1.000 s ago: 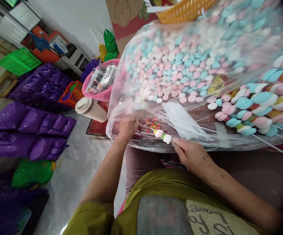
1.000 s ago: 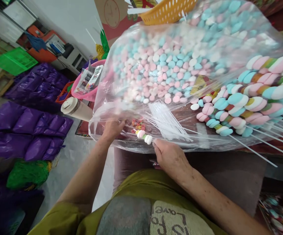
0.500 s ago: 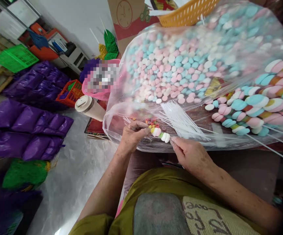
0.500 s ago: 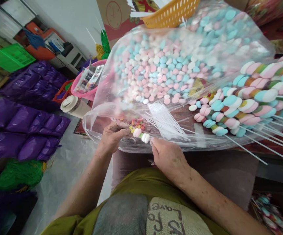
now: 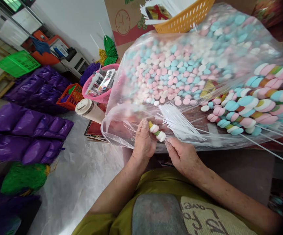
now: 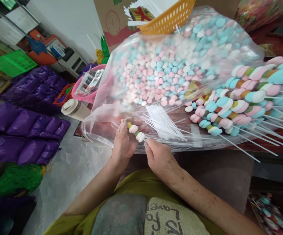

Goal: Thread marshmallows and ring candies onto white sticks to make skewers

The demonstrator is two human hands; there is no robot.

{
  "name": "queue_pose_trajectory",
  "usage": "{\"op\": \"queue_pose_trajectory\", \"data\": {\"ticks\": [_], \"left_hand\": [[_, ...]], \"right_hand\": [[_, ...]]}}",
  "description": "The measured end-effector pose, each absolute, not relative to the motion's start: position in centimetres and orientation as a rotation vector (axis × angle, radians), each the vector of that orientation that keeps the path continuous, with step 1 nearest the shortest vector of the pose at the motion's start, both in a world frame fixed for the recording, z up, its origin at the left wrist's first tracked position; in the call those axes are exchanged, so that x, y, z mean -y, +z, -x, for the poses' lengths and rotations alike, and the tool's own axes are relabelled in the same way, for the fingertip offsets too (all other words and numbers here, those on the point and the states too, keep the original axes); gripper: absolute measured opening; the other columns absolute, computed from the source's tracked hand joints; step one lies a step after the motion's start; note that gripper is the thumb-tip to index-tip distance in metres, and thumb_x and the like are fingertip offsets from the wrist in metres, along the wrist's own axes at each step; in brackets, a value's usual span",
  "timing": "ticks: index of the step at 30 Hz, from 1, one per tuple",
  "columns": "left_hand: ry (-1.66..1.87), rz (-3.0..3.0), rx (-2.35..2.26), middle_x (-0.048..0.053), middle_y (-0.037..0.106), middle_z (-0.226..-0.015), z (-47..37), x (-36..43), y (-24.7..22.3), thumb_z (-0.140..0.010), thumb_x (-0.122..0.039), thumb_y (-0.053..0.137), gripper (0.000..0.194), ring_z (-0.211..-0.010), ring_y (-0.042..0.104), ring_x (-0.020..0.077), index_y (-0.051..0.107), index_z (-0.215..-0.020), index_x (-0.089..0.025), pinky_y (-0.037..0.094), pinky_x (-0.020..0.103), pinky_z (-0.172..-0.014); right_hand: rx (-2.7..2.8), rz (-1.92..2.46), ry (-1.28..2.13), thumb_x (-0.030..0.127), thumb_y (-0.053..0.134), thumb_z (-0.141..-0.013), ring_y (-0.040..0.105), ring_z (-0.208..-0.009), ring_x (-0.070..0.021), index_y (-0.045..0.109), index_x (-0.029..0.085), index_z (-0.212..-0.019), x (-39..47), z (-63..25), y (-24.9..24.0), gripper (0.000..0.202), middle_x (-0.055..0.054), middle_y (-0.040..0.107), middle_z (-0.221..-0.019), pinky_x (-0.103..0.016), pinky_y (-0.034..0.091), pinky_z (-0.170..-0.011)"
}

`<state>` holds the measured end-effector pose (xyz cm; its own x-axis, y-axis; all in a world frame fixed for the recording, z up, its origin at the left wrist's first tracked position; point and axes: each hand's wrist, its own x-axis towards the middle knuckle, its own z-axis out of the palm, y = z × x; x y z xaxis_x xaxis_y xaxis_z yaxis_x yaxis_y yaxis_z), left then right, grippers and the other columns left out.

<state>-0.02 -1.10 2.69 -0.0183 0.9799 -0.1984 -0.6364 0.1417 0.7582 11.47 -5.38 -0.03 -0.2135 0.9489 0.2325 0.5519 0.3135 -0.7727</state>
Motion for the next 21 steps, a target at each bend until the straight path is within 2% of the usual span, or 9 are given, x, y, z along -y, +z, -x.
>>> {"op": "queue_pose_trajectory", "data": {"ticks": [5,9,12,16,18,20,21], "left_hand": [[1.393,-0.514,-0.833,-0.003,0.053,-0.061,-1.7,1.5,2.7,-0.08,-0.043,0.052,0.025,-0.053,0.054,0.0085,0.05,-0.077,-0.018,0.047,0.027,-0.066],[1.476,-0.483,-0.934,-0.003,0.052,-0.063,-2.9,2.0,1.3,-0.077,-0.04,0.057,0.025,-0.058,0.053,0.0079,0.05,-0.073,-0.017,0.045,0.022,-0.064],[1.431,-0.501,-0.985,-0.002,0.055,-0.069,-2.1,1.9,0.4,-0.076,-0.042,0.058,0.025,-0.061,0.054,0.0081,0.052,-0.077,-0.017,0.045,0.022,-0.065],[1.016,-0.737,-1.204,0.005,0.063,-0.084,4.4,0.2,2.0,-0.073,-0.051,0.058,0.041,-0.07,0.061,0.0149,0.057,-0.101,-0.021,0.048,0.027,-0.063],[0.728,-1.008,-1.345,0.007,0.066,-0.085,8.8,-1.7,4.1,-0.066,-0.043,0.068,0.04,-0.069,0.061,0.017,0.063,-0.094,-0.017,0.048,0.028,-0.06],[0.812,-1.278,-1.531,0.006,0.066,-0.08,12.3,-4.4,6.4,-0.063,-0.038,0.07,0.031,-0.065,0.059,0.0152,0.067,-0.083,-0.014,0.047,0.026,-0.059],[0.891,-1.385,-1.541,0.005,0.066,-0.083,13.5,-5.9,7.3,-0.065,-0.035,0.068,0.029,-0.069,0.059,0.0149,0.067,-0.086,-0.015,0.047,0.026,-0.062]], "right_hand": [[1.831,1.339,0.732,0.023,0.036,-0.086,0.046,-0.048,-0.012,0.05,0.018,-0.071,5.5,-11.1,-0.5,0.021,-0.002,0.053,-0.055,-0.024,0.033,-0.05],[1.816,1.321,0.757,0.023,0.037,-0.086,0.053,-0.054,-0.014,0.055,0.017,-0.079,5.0,-10.6,-1.0,0.02,-0.005,0.061,-0.065,-0.024,0.038,-0.055],[1.843,1.341,0.721,0.022,0.036,-0.085,0.051,-0.052,-0.0138,0.052,0.018,-0.074,4.1,-11.3,-1.1,0.021,-0.004,0.059,-0.062,-0.024,0.037,-0.053],[1.932,1.387,0.63,0.028,0.038,-0.086,0.043,-0.046,-0.0116,0.043,0.021,-0.062,3.4,-13.6,-0.3,0.025,0.002,0.045,-0.049,-0.023,0.031,-0.047],[2.094,1.312,0.668,0.026,0.038,-0.086,0.041,-0.047,-0.011,0.04,0.021,-0.06,3.2,-13.9,0.1,0.027,0.003,0.044,-0.05,-0.023,0.03,-0.047],[2.257,1.167,0.708,0.021,0.037,-0.086,0.044,-0.052,-0.0116,0.042,0.02,-0.062,2.3,-12.8,0.6,0.024,0.001,0.048,-0.057,-0.023,0.032,-0.051],[2.301,1.102,0.714,0.019,0.037,-0.085,0.046,-0.056,-0.0121,0.044,0.02,-0.064,1.4,-11.8,0.8,0.022,-0.001,0.051,-0.062,-0.024,0.033,-0.054]]}}
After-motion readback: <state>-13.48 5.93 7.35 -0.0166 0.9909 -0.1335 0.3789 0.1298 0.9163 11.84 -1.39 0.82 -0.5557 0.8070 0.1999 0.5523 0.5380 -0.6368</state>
